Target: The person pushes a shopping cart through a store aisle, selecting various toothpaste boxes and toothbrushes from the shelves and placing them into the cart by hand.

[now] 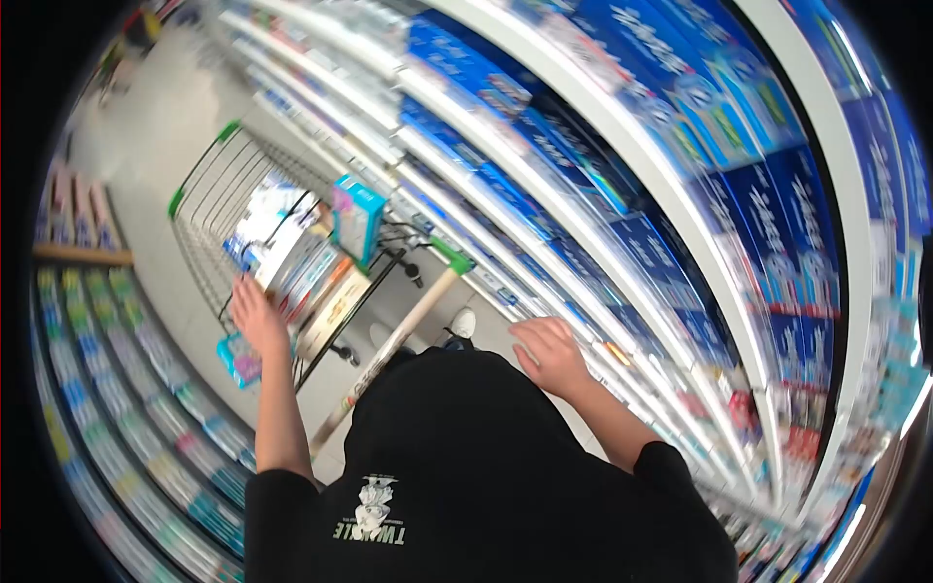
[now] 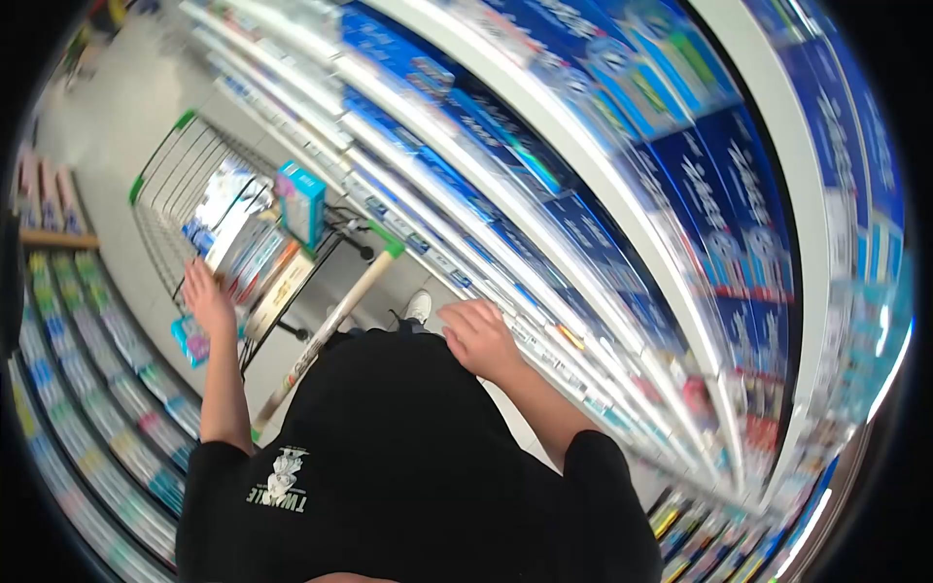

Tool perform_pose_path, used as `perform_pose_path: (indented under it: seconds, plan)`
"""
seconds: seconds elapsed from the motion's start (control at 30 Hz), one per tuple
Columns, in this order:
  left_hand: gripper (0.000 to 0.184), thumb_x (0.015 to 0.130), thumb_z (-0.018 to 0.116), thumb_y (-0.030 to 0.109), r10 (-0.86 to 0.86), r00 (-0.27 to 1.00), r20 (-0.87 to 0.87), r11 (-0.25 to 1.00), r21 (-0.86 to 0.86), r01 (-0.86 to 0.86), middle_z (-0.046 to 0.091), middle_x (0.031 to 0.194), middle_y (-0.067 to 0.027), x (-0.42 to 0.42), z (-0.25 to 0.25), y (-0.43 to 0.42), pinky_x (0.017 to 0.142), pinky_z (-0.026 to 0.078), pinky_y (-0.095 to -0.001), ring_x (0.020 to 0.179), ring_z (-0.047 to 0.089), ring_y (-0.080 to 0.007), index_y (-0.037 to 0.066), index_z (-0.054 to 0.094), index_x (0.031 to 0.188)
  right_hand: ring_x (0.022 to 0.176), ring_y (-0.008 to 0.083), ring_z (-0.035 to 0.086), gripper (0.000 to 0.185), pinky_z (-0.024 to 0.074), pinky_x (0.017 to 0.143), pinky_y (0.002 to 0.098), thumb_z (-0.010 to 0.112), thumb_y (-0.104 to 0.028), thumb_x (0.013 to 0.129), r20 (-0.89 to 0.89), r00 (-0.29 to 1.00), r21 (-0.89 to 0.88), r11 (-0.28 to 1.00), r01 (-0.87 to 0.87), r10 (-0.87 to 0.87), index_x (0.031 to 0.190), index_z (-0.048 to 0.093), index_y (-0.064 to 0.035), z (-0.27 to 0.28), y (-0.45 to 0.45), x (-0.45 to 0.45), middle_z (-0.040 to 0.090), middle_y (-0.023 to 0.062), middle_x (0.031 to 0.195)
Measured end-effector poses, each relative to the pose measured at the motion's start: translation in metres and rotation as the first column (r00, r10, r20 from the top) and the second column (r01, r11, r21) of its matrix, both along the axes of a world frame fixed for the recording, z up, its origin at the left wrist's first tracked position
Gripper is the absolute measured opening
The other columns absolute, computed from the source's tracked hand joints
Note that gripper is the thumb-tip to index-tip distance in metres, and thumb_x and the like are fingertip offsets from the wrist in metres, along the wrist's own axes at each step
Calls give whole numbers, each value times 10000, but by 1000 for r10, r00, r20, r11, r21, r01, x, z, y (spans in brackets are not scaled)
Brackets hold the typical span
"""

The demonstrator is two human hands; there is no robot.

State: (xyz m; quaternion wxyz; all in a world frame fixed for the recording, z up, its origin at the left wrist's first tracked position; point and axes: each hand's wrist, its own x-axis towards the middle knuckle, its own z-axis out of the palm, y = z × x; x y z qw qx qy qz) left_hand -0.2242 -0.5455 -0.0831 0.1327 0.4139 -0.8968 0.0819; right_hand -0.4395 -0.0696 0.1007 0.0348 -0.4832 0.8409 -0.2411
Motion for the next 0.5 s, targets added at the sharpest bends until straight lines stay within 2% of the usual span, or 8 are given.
perform_pose_path:
  seconds: [0.03,0.1,0.2,0.3,0.33,0.4,0.43,0.5]
  plan:
    - [624,955,710,275,-4,1000,16,1000,-12,4,433,1660,-118,3,-3,0,1248,295,-467,1519,415,-291,83,512,1515,1098,277,667,293,506,978,431,766,-101,871,21,1000,1,1000,12,-12,1160,718,-78,1,7,7,717,71,1150]
    - [513,964,708,262,-33,999,-17,999,-19,33,547,1553,-118,2,19,8,1195,344,-485,1438,490,-311,81,564,1422,1101,265,663,284,504,982,423,765,-106,878,23,999,2,999,38,-38,1158,719,-82,4,19,21,714,59,1145]
    - [473,941,751,264,29,999,41,951,306,-40,663,1334,-153,2,41,12,1064,439,-499,1259,587,-374,71,587,1341,1098,269,661,273,503,979,428,758,-106,888,31,995,5,995,95,-95,1157,718,-81,5,33,34,715,58,1147]
    - [530,903,805,258,-27,988,-150,918,387,84,687,1154,-185,13,30,20,938,487,-510,1102,618,-423,47,586,1337,1089,281,662,262,501,970,440,748,-97,895,23,987,-1,987,161,-161,1153,709,-73,1,40,41,717,68,1142]
    - [564,877,836,260,-8,984,-180,895,437,87,685,1149,-217,14,36,24,902,512,-496,1078,630,-441,16,586,1320,1085,287,662,262,500,968,446,746,-93,896,15,985,6,985,171,-171,1154,704,-69,-1,40,43,718,73,1140]
    - [565,881,843,251,-85,952,-294,929,323,183,682,1152,-234,29,15,16,917,513,-484,1069,641,-436,-5,587,1315,1074,303,664,270,496,964,456,745,-77,892,7,985,8,985,172,-172,1157,694,-63,-11,38,47,720,84,1135]
    - [581,878,855,263,-42,945,-325,884,429,187,680,1153,-240,31,24,12,929,515,-477,1063,646,-426,-14,589,1314,1066,313,666,279,494,961,460,746,-66,887,2,984,2,984,179,-179,1160,688,-60,-14,37,51,722,89,1132]
    - [587,863,884,266,12,901,-434,836,498,228,692,1123,-227,36,31,7,896,536,-445,1019,672,-393,-1,591,1296,1058,324,669,292,493,958,457,752,-46,880,-22,978,29,977,210,-209,1165,690,-64,-10,28,54,726,98,1137]
